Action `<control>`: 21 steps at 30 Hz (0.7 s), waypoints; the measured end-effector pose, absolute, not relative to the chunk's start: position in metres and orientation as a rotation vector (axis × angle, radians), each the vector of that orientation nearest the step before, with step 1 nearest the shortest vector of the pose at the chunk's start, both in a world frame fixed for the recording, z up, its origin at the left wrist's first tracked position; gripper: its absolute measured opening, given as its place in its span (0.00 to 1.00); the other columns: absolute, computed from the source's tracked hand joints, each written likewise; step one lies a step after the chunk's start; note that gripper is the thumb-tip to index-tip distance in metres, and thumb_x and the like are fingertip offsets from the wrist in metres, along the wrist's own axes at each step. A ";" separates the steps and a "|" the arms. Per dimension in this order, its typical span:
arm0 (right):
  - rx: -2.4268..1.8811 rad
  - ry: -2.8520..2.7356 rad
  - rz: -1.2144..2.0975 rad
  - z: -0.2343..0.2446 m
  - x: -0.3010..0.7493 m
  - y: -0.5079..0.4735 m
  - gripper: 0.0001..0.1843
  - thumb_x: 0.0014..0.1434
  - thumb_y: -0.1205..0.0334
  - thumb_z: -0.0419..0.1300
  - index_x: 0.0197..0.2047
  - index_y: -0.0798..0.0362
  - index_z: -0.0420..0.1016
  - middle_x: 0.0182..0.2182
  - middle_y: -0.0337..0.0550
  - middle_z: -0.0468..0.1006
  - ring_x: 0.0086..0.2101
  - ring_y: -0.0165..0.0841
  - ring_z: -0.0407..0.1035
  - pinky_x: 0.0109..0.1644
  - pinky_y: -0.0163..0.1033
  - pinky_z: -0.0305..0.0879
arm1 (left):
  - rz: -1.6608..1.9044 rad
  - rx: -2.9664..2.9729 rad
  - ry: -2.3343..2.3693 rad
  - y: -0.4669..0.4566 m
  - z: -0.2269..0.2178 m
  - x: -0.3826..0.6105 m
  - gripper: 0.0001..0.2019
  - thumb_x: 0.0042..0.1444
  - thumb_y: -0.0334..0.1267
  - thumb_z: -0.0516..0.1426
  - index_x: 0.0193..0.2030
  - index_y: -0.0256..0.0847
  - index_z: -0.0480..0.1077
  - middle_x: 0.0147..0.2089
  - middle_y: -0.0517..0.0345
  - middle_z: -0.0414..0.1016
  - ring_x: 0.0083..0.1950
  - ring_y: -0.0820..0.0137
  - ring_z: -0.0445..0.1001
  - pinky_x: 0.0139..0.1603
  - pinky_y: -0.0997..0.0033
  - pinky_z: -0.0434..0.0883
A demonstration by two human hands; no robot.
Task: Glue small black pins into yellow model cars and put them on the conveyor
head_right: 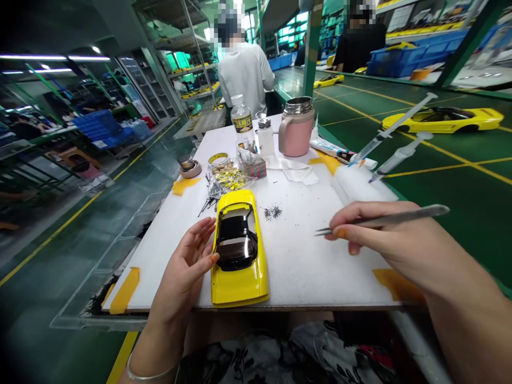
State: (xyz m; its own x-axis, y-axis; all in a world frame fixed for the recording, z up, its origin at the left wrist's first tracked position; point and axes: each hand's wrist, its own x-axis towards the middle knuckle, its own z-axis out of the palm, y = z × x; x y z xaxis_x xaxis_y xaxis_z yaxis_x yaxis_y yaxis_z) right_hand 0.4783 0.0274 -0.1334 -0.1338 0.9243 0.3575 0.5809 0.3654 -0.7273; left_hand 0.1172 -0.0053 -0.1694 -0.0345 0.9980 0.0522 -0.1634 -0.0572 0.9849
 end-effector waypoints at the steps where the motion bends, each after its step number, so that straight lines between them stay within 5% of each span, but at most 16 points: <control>1: -1.334 -1.789 0.625 -0.128 0.473 0.031 0.29 0.57 0.31 0.68 0.35 0.52 0.86 0.30 0.50 0.83 0.23 0.34 0.74 0.23 0.36 0.68 | 1.346 1.121 1.088 -0.006 -0.171 0.116 0.33 0.51 0.37 0.72 0.63 0.53 0.70 0.72 0.58 0.66 0.77 0.58 0.57 0.77 0.58 0.59; 5: -1.316 -1.713 0.947 -0.111 0.441 0.050 0.23 0.51 0.40 0.75 0.33 0.52 0.85 0.27 0.46 0.82 0.24 0.35 0.74 0.25 0.36 0.69 | 1.344 1.192 1.127 -0.010 -0.175 0.115 0.31 0.53 0.36 0.72 0.63 0.57 0.71 0.73 0.61 0.65 0.78 0.60 0.57 0.77 0.60 0.59; 11: -1.281 -1.748 1.052 -0.114 0.406 0.083 0.12 0.49 0.55 0.72 0.31 0.55 0.82 0.24 0.46 0.80 0.24 0.34 0.73 0.24 0.34 0.67 | 1.384 1.243 1.229 -0.016 -0.177 0.119 0.28 0.57 0.39 0.69 0.63 0.58 0.71 0.74 0.61 0.63 0.78 0.60 0.56 0.77 0.61 0.59; 21: -1.131 -1.715 1.036 -0.147 0.386 0.078 0.11 0.55 0.55 0.68 0.33 0.55 0.82 0.31 0.46 0.82 0.30 0.35 0.73 0.30 0.37 0.71 | 1.440 1.243 1.233 -0.017 -0.181 0.118 0.22 0.60 0.39 0.67 0.60 0.55 0.73 0.72 0.57 0.66 0.76 0.58 0.59 0.76 0.58 0.61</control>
